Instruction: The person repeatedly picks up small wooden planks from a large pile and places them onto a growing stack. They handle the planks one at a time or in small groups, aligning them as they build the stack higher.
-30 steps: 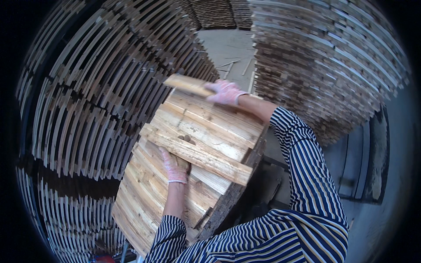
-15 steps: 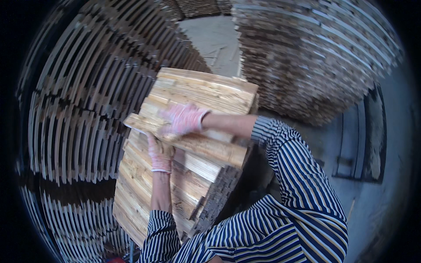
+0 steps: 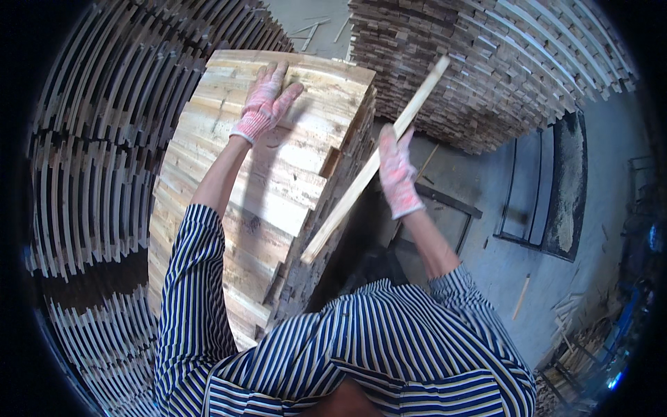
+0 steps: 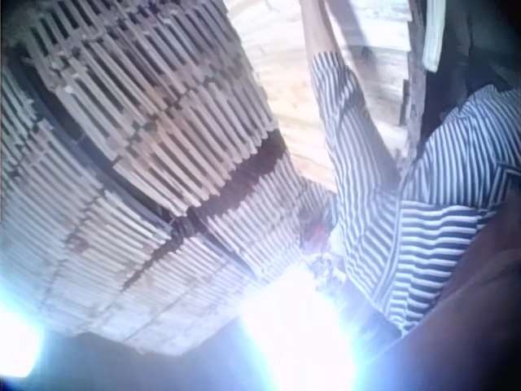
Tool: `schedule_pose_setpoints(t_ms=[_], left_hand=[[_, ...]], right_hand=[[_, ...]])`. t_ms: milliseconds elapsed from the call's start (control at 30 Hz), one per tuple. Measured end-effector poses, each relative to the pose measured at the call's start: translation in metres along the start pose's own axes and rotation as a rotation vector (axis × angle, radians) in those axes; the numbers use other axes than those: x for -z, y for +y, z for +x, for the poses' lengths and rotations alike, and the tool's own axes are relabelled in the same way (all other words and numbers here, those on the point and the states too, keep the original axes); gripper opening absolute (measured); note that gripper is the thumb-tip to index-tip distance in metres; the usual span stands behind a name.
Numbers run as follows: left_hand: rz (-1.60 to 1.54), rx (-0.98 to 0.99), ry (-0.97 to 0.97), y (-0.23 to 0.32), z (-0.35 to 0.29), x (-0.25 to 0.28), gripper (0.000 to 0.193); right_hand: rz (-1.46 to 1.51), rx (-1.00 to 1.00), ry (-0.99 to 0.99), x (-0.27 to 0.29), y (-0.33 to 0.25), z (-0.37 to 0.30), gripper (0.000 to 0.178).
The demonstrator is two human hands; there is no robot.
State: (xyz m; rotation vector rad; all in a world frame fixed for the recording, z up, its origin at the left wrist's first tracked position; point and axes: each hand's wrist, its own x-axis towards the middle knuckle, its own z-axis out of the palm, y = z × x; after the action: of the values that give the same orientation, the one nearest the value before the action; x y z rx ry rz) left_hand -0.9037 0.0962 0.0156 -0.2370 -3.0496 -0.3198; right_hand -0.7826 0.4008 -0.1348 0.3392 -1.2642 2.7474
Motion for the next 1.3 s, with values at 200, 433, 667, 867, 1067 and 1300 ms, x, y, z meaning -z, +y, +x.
schedule_pose_setpoints(t_ms=[200,433,667,867,1067,1300], left_hand=[[0.039,0.028,0.016,-0.028,0.057,-0.017,0.086],[-0.027,0.002,0.034,-0.039,0.05,-0.013,0.084],[-0.09,-0.034,0.022,-0.039,0.039,0.008,0.087],[-1.179,0.306,0.492,-0.067,-0.034,-0.008,0.076],[-1.725,0.099,1.337,-0.046,-0.263,0.032,0.056],[-0.523,0.724,1.563,0.104,-0.484,0.072,0.048]], right_hand=[[-1.009,-0.308,0.283,-0.103,0.037,0.005,0.078],[-0.872,-0.288,0.072,-0.105,0.004,-0.035,0.069],[-0.486,-0.054,0.082,-0.102,0.027,-0.055,0.103],[-0.737,-0.203,-0.139,-0.221,-0.079,-0.018,0.089],[-1.131,-0.097,-0.983,-0.367,-0.051,0.005,0.074],[-0.983,0.352,-1.74,-0.527,0.152,-0.07,0.059]])
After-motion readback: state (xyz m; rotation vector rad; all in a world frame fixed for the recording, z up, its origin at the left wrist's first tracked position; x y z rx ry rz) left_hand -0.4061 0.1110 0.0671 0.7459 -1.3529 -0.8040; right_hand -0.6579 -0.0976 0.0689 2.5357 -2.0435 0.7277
